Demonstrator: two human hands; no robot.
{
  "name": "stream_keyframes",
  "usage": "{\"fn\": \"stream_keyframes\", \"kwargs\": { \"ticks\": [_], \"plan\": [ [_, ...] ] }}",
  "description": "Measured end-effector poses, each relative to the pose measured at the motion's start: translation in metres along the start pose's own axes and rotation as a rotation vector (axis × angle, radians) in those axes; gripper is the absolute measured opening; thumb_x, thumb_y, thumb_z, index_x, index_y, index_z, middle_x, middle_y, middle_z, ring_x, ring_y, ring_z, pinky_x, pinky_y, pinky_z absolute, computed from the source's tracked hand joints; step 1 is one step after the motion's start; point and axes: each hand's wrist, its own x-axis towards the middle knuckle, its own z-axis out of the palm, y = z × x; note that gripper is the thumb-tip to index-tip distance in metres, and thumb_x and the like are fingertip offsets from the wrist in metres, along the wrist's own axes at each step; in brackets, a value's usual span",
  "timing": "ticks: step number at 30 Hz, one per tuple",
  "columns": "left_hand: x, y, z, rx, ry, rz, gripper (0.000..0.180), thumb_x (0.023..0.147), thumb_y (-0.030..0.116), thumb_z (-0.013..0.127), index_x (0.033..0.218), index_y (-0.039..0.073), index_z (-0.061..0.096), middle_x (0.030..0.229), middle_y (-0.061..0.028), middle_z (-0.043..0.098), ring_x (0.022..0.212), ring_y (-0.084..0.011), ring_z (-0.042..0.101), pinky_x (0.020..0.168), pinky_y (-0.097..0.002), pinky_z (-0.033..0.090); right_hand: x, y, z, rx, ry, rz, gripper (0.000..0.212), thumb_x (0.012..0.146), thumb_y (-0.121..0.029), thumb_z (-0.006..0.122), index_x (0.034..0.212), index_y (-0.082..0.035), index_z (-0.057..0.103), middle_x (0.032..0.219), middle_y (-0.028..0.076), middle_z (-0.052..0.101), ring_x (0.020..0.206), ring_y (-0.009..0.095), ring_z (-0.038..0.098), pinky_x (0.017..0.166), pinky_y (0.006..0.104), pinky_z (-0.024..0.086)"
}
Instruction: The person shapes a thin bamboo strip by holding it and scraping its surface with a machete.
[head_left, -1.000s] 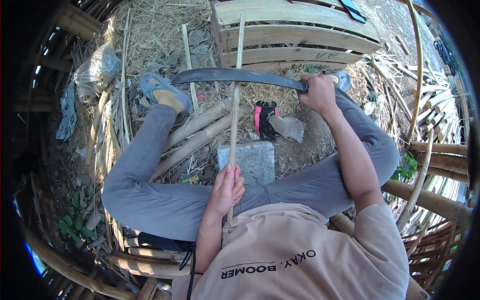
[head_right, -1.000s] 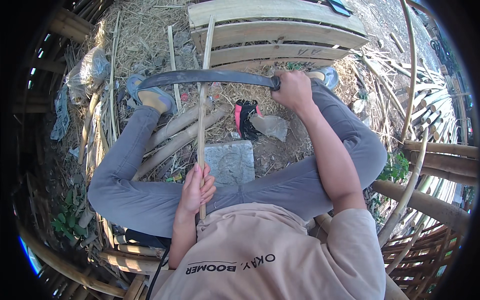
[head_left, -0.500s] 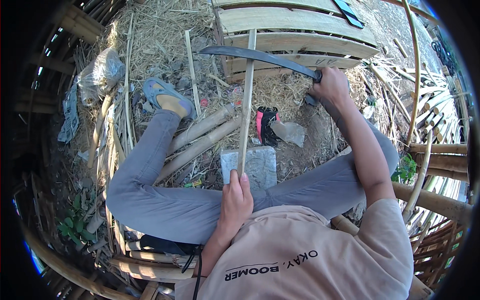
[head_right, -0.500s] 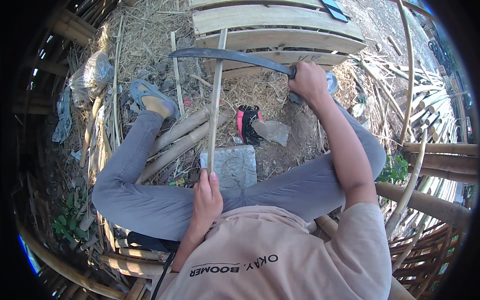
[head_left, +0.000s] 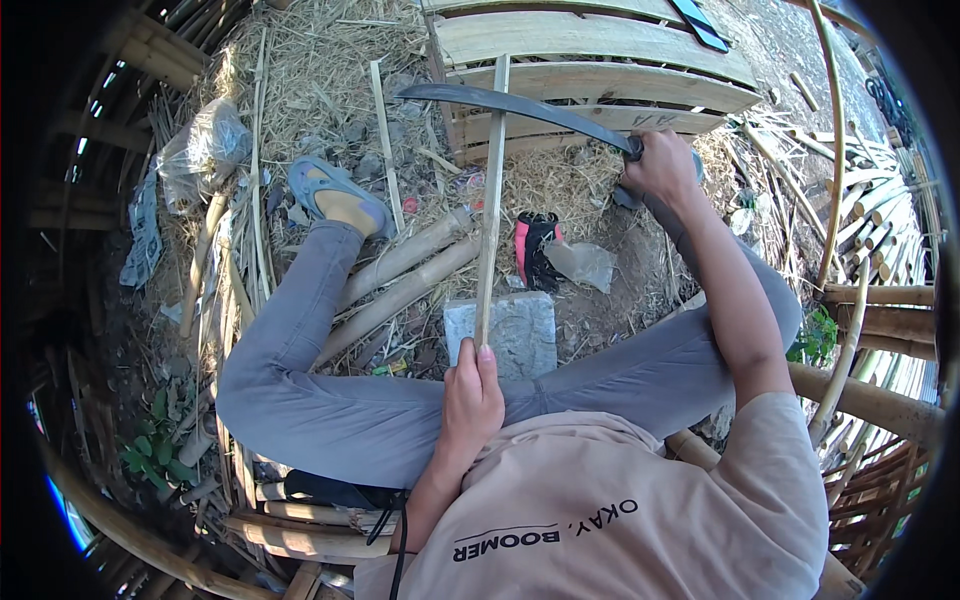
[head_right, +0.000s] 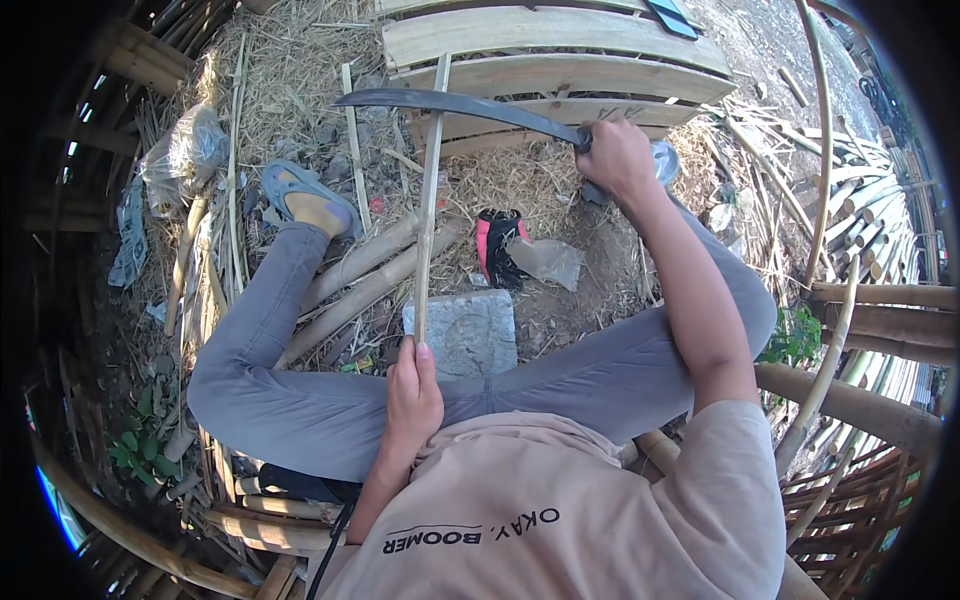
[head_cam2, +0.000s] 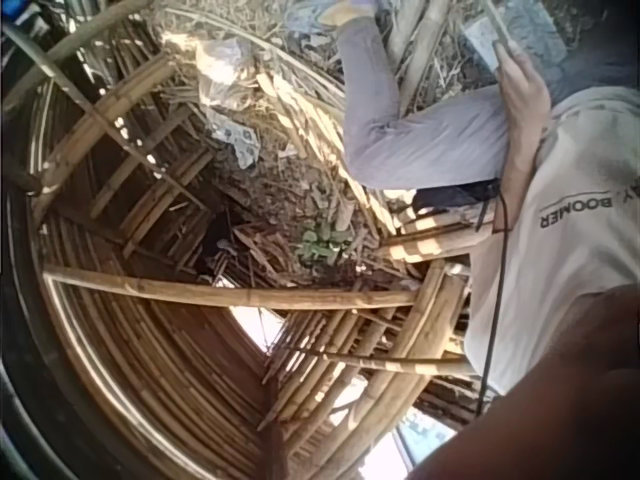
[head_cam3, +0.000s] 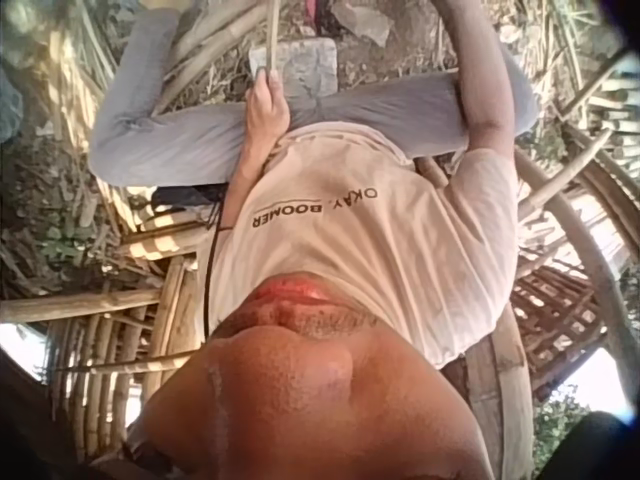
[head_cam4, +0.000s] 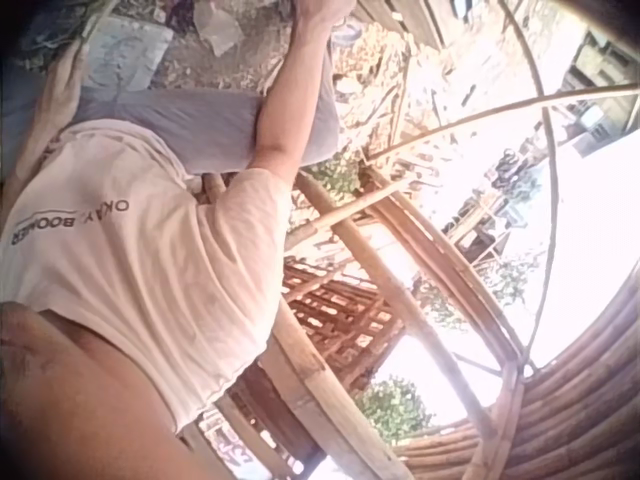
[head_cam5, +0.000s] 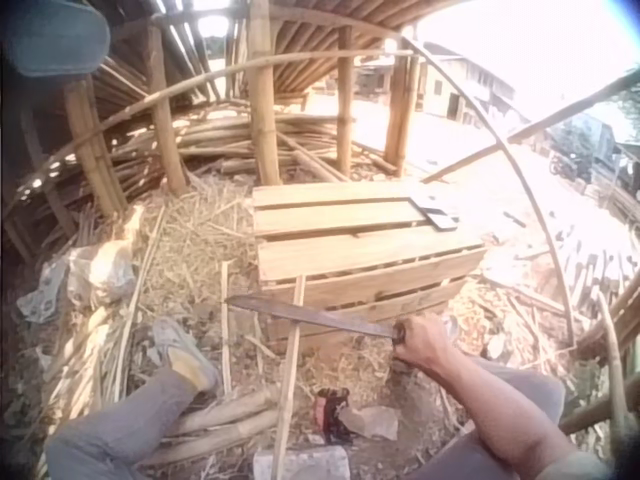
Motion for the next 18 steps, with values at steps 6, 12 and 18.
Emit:
{"fn": "stream_keyframes", "kwargs": {
  "ticks": [6,12,18],
  "plan": [
    [0.000,0.003,-0.001,-0.012,-0.007,0.013,0.028,0.106,0.025,0.043,0.096,-0.001,0.046,0.060,-0.0240,0.053,0.060,-0.0485,0.057,0.053,-0.0536,0.038,-0.004,-0.007,0.000,-0.025,-0.094,-0.018,0.028,0.066,-0.017,0.066,0.090,-0.005,0.075,0.078,0.024,0.069,0.077,0.041,0.070,0.077,0.0478,0.057],
    [0.000,0.000,0.001,0.010,-0.009,0.060,0.030,0.106,0.027,0.043,0.097,-0.001,0.046,0.063,-0.0258,0.055,0.063,-0.0503,0.058,0.055,-0.0553,0.039,-0.002,0.011,0.010,0.019,-0.086,0.141,0.028,0.065,-0.017,0.066,0.088,-0.004,0.075,0.082,0.025,0.070,0.079,0.041,0.069,0.077,0.0483,0.057],
    [0.000,0.006,0.003,0.030,0.000,0.026,0.027,0.106,0.025,0.043,0.100,-0.001,0.045,0.065,-0.0271,0.056,0.065,-0.0513,0.058,0.055,-0.0566,0.040,-0.012,-0.010,-0.005,-0.007,-0.088,-0.030,0.024,0.063,-0.016,0.067,0.082,-0.003,0.074,0.079,0.024,0.069,0.079,0.041,0.069,0.079,0.0487,0.056]
  ]
}}
